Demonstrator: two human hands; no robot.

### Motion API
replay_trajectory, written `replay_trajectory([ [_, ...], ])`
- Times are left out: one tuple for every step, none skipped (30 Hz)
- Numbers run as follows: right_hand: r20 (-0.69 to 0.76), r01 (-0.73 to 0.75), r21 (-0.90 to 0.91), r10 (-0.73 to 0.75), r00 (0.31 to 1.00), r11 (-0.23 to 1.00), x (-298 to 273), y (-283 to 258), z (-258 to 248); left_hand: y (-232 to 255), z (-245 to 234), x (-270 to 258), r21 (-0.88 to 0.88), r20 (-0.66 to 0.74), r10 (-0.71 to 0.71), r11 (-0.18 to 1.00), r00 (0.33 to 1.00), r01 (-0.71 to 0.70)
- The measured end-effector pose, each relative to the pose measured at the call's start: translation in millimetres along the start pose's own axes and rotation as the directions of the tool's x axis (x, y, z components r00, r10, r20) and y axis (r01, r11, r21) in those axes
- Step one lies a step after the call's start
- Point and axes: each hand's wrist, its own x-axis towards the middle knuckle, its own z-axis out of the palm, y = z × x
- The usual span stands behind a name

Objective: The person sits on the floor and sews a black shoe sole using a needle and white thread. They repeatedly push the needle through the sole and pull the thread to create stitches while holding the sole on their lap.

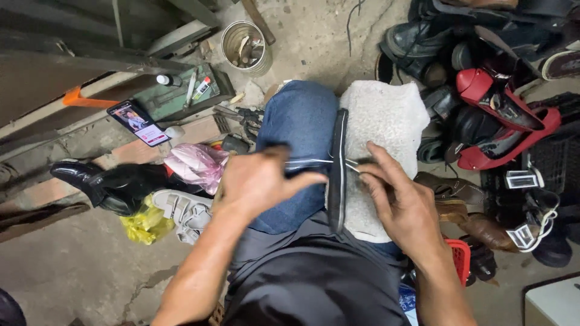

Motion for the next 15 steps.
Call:
replay_trajectory([
  [-0.003, -0.003, 0.002, 0.003, 1.000, 1.000, -0.9, 1.8, 1.4, -11.2, 2.6, -5.2, 0.003, 0.002, 0.003, 1.000, 1.000, -0.003],
  [0.005, 0.007, 0.002, -0.007, 1.000, 1.000, -1.6, 3.3, 2.9, -22.8, 5.1, -10.8, 0.010, 0.001, -0.088, 0.996, 0.996, 0.088],
  [0.013, 0.017, 0.002, -0.017, 1.000, 1.000, -2.4, 4.0, 5.1, -35.1, 7.1, -17.1, 0.017, -0.002, -0.179, 0.984, 0.984, 0.179],
  [0.018, 0.024, 0.004, -0.024, 1.000, 1.000, -2.0, 4.3, 7.5, -34.0, 7.7, -18.7, 0.016, -0.006, -0.186, 0.982, 0.983, 0.186],
  [0.008, 0.048, -0.018, -0.048, 0.999, 0.999, -1.8, 3.8, 10.3, -33.4, 8.0, -21.0, 0.025, 0.000, -0.204, 0.979, 0.979, 0.204],
  [-0.001, 0.075, -0.040, -0.076, 0.997, 0.996, -1.0, 3.5, 13.2, -32.8, 8.1, -23.2, 0.034, 0.004, -0.224, 0.974, 0.975, 0.224],
  [0.004, 0.085, -0.038, -0.085, 0.996, 0.996, -2.4, 3.3, 13.2, -27.9, 11.4, -23.2, 0.032, -0.002, -0.232, 0.972, 0.973, 0.232],
  [-0.033, 0.080, -0.050, -0.081, 0.996, 0.996, -4.9, 3.0, 12.4, -22.7, 15.0, -21.3, -0.044, -0.038, -0.172, 0.984, 0.984, 0.171],
  [-0.071, 0.074, -0.061, -0.078, 0.994, 0.995, -7.3, 3.4, 11.0, -16.8, 18.8, -18.8, -0.118, -0.078, -0.114, 0.988, 0.990, 0.105],
  [-0.077, 0.069, -0.068, -0.074, 0.994, 0.995, -11.6, 7.4, 9.1, -15.0, 21.5, -17.8, -0.120, -0.077, -0.105, 0.988, 0.992, 0.095],
  [-0.045, 0.011, -0.120, -0.017, 0.999, 0.993, -15.8, 12.1, 6.6, -12.5, 24.4, -16.2, -0.202, -0.076, -0.115, 0.975, 0.990, 0.097],
  [-0.021, -0.047, -0.172, 0.044, 0.999, 0.984, -19.9, 16.8, 4.3, -10.1, 26.9, -13.7, -0.279, -0.073, -0.121, 0.955, 0.990, 0.096],
  [-0.032, -0.054, -0.177, 0.049, 0.998, 0.983, -26.0, 23.3, 3.9, -10.3, 28.3, -12.2, -0.279, -0.073, -0.107, 0.957, 0.992, 0.083],
  [-0.026, -0.093, -0.039, 0.092, 0.995, 0.995, -31.9, 29.6, 4.0, -11.0, 30.1, -12.6, -0.302, -0.068, -0.126, 0.948, 0.990, 0.100],
  [-0.013, -0.132, 0.101, 0.134, 0.991, 0.986, -37.8, 35.6, 4.7, -12.4, 31.9, -13.0, -0.324, -0.063, -0.144, 0.939, 0.988, 0.116],
])
